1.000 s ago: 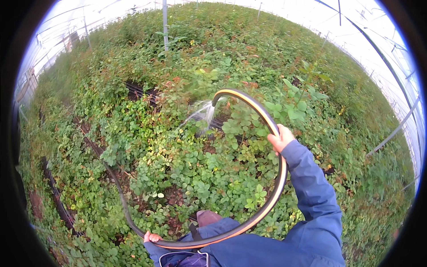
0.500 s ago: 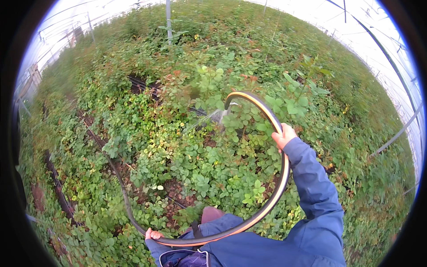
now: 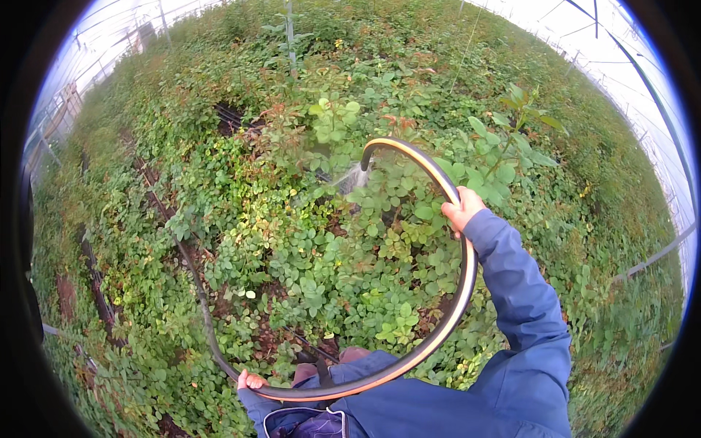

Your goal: The person holds a hose with a spray nozzle and waters rows of low-growing green plants inside a greenhouse. They move the hose back and forth along the rows, directing water onto the foliage and soil.

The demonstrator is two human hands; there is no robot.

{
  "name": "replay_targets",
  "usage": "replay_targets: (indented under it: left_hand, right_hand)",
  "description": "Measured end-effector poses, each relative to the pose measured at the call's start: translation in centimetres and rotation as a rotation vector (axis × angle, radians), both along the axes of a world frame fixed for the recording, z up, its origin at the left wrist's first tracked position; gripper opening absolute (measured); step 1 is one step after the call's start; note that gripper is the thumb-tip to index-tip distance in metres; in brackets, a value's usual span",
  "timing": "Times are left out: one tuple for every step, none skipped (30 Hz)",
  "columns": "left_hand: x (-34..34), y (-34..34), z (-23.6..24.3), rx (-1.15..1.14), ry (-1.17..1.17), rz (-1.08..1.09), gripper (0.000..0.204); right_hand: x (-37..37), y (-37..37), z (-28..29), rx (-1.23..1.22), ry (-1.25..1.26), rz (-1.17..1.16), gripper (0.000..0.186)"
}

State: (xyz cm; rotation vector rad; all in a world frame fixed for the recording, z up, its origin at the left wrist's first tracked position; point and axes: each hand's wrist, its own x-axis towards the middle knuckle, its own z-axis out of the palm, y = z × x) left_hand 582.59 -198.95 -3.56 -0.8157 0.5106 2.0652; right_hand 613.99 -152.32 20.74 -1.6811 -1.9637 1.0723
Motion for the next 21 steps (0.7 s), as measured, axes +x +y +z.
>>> replay_targets:
  left_hand:
    - [0.7,0.3,0.3,0.011,-0.018,0.016,0.039]
    - [1.4,0.7,0.6,0.023,-0.037,0.032,0.039]
    - [2.1,0.9,0.8,0.034,-0.055,0.05,0.039]
    - [2.7,1.1,0.7,0.028,-0.051,0.047,0.039]
    - [3.1,1.1,0.5,0.022,-0.048,0.044,0.04]
    - [3.5,1.3,0.7,0.016,-0.042,0.04,0.04]
    - [4.1,1.5,0.9,0.025,-0.038,0.048,0.04]
    - [4.7,1.8,1.2,0.034,-0.034,0.054,0.04]
    - [5.3,2.0,1.4,0.043,-0.036,0.055,0.04]
    - [5.7,2.0,1.4,0.037,-0.056,0.056,0.04]
    - [6.0,2.0,1.4,0.031,-0.076,0.054,0.04]
    - [6.2,2.2,1.3,0.031,-0.097,0.048,0.04]
    - [6.4,2.3,1.1,0.009,-0.093,0.04,0.04]
    - [6.6,2.4,0.9,-0.013,-0.088,0.03,0.039]
    - [6.7,2.6,1.1,-0.034,-0.077,0.023,0.039]
    - [6.8,2.8,1.4,-0.026,-0.07,0.023,0.038]
    - [7.1,2.9,1.7,-0.019,-0.063,0.023,0.037]
    - [7.4,3.1,2.0,-0.009,-0.056,0.024,0.036]
    - [7.6,3.1,2.1,-0.01,-0.029,0.016,0.036]
    - [7.7,3.0,2.2,-0.011,-0.002,0.009,0.035]
    - [7.9,3.0,2.2,-0.008,0.019,0.001,0.034]
  right_hand:
    - [0.3,0.6,-0.2,-0.009,0.018,0.011,0.031]
    - [0.6,1.2,-0.5,-0.014,0.041,0.018,0.031]
    - [0.9,1.9,-0.9,-0.02,0.064,0.026,0.031]
    - [1.2,2.5,-1.3,-0.027,0.088,0.034,0.031]
    - [1.5,3.0,-1.5,-0.028,0.098,0.033,0.031]
    - [1.8,3.5,-1.7,-0.029,0.11,0.031,0.03]
    - [2.2,3.8,-1.9,-0.03,0.122,0.028,0.03]
    - [2.4,4.2,-1.9,-0.018,0.117,0.043,0.029]
    - [2.8,4.5,-1.7,-0.006,0.106,0.053,0.028]
    - [3.2,4.7,-1.4,0.005,0.095,0.061,0.027]
    - [3.6,4.8,-1.3,0.008,0.076,0.075,0.026]
    - [4.1,4.9,-0.9,0.018,0.056,0.086,0.025]
    - [4.5,4.9,-0.5,0.028,0.036,0.096,0.024]
    - [5.1,4.9,-0.3,0.03,0.022,0.096,0.024]
    - [5.5,4.7,0.1,0.026,0.017,0.088,0.025]
    - [6.0,4.4,0.5,0.022,0.011,0.079,0.026]
    - [6.5,4.0,0.9,0.017,0.005,0.069,0.027]
    - [6.9,3.5,1.3,0.018,-0.011,0.054,0.027]
    - [7.2,2.9,1.7,0.018,-0.028,0.039,0.028]
    - [7.7,2.3,2.0,0.017,-0.044,0.024,0.028]
    - [8.4,1.7,2.2,0.022,-0.056,0.012,0.028]
